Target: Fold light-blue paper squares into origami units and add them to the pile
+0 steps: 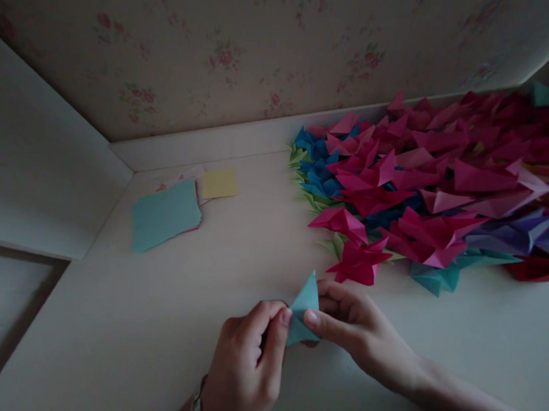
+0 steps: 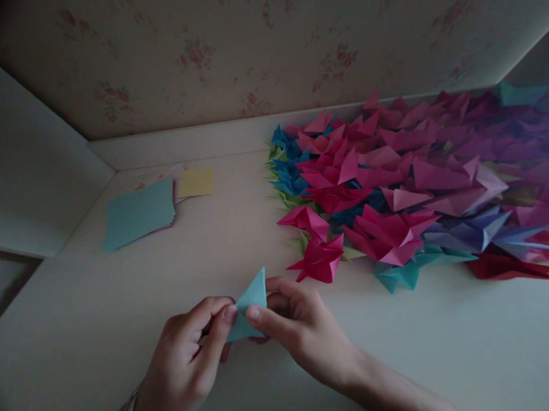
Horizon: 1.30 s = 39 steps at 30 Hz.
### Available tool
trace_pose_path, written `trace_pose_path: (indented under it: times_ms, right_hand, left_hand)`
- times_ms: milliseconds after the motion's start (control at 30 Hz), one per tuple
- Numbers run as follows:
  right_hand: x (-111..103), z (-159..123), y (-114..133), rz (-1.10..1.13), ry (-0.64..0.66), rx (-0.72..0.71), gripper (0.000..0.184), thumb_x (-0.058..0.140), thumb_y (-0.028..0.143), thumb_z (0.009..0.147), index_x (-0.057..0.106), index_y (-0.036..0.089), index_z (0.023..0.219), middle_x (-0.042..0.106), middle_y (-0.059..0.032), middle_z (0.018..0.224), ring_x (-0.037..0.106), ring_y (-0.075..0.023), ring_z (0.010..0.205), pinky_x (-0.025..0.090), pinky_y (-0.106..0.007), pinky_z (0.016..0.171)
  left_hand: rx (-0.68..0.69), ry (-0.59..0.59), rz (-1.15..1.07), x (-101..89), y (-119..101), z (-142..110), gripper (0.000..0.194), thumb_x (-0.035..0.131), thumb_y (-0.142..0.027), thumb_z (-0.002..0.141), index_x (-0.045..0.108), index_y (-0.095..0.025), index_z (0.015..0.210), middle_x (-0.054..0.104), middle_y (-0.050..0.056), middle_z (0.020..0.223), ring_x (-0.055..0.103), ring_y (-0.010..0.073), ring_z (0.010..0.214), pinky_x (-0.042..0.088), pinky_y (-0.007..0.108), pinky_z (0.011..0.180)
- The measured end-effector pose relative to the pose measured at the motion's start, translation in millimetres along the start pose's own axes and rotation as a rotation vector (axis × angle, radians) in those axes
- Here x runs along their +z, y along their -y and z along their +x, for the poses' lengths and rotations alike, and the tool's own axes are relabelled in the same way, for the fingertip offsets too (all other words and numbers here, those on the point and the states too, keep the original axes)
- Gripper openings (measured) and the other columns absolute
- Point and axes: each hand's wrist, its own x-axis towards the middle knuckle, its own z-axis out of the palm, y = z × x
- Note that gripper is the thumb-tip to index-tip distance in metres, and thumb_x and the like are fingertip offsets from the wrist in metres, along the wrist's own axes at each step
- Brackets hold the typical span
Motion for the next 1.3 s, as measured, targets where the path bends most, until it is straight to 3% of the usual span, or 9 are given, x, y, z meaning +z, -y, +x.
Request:
trace_pose_path:
  times_ms: [233,433,633,767,900,1133,1300]
  right_hand:
    - [-4,-1,-2,-0.230,-0.033,-0.027,0.040,0.060,0.049,0.094,0.067,0.014,0.076,0.063,-0.0003,0.070,0.062,-0.0131,0.067,0.049,-0.022,0.063]
    - [-3,-1,-1,-0.259,-0.031,0.027,0.043,0.059,0.055,0.092,0.069,0.013,0.084,0.065,-0.0020,0.074,0.069,-0.0169,0.071,0.053,-0.026,0.066]
    - [1,-6,-2,-0.266,0.021,0.018,0.039,0.064,0.050,0.091,0.069,0.012,0.087,0.073,-0.0071,0.077,0.071,-0.0183,0.074,0.054,-0.025,0.066]
    - [-1,-6,-1,-0.231,0.060,0.008,0.041,0.060,0.050,0.093,0.071,0.011,0.084,0.073,-0.0070,0.072,0.069,-0.0157,0.068,0.053,-0.023,0.063]
    - [-4,-4,2,-0.106,0.123,0.066,0.041,0.066,0.050,0.089,0.072,0.011,0.078,0.070,-0.0046,0.067,0.064,-0.0121,0.060,0.050,-0.021,0.060]
    - [1,-3,9,0.080,0.236,0.220,0.043,0.079,0.050,0.077,0.072,0.008,0.082,0.069,-0.0045,0.068,0.063,-0.0095,0.055,0.051,-0.020,0.057]
    - [0,-3,7,0.144,0.235,0.218,0.040,0.082,0.046,0.074,0.071,0.008,0.079,0.071,-0.0046,0.071,0.062,-0.0062,0.052,0.051,-0.016,0.053]
  left_hand:
    - [-0.068,0.050,-0.044,-5.0,2,6,0.027,0.042,-0.031,0.102,0.061,-0.020,0.085,0.056,-0.004,0.058,0.053,0.0112,0.051,0.035,0.021,0.051]
    - [0.011,0.075,0.017,-3.8,4,6,0.022,0.045,-0.026,0.100,0.060,-0.019,0.084,0.054,-0.004,0.059,0.049,0.0106,0.049,0.034,0.021,0.051]
    - [-0.025,0.050,-0.042,-1.3,5,0,0.024,0.046,-0.028,0.100,0.057,-0.020,0.081,0.045,-0.007,0.054,0.041,0.0098,0.045,0.028,0.023,0.047]
    - [-0.196,0.154,-0.266,-3.9,1,1,0.034,0.046,-0.042,0.100,0.059,-0.019,0.079,0.044,-0.006,0.053,0.038,0.0098,0.046,0.026,0.023,0.045]
    - [-0.341,0.267,-0.614,-8.4,-2,8,0.040,0.048,-0.050,0.097,0.058,-0.018,0.076,0.048,-0.004,0.055,0.041,0.0101,0.049,0.033,0.021,0.046]
    - [-0.358,0.351,-0.961,-7.6,7,8,0.032,0.060,-0.047,0.093,0.066,-0.016,0.087,0.063,0.000,0.063,0.053,0.0094,0.047,0.040,0.020,0.046]
    - [-0.390,0.383,-1.078,-5.3,11,4,0.028,0.063,-0.043,0.093,0.070,-0.016,0.094,0.068,0.001,0.066,0.059,0.0093,0.046,0.045,0.020,0.046]
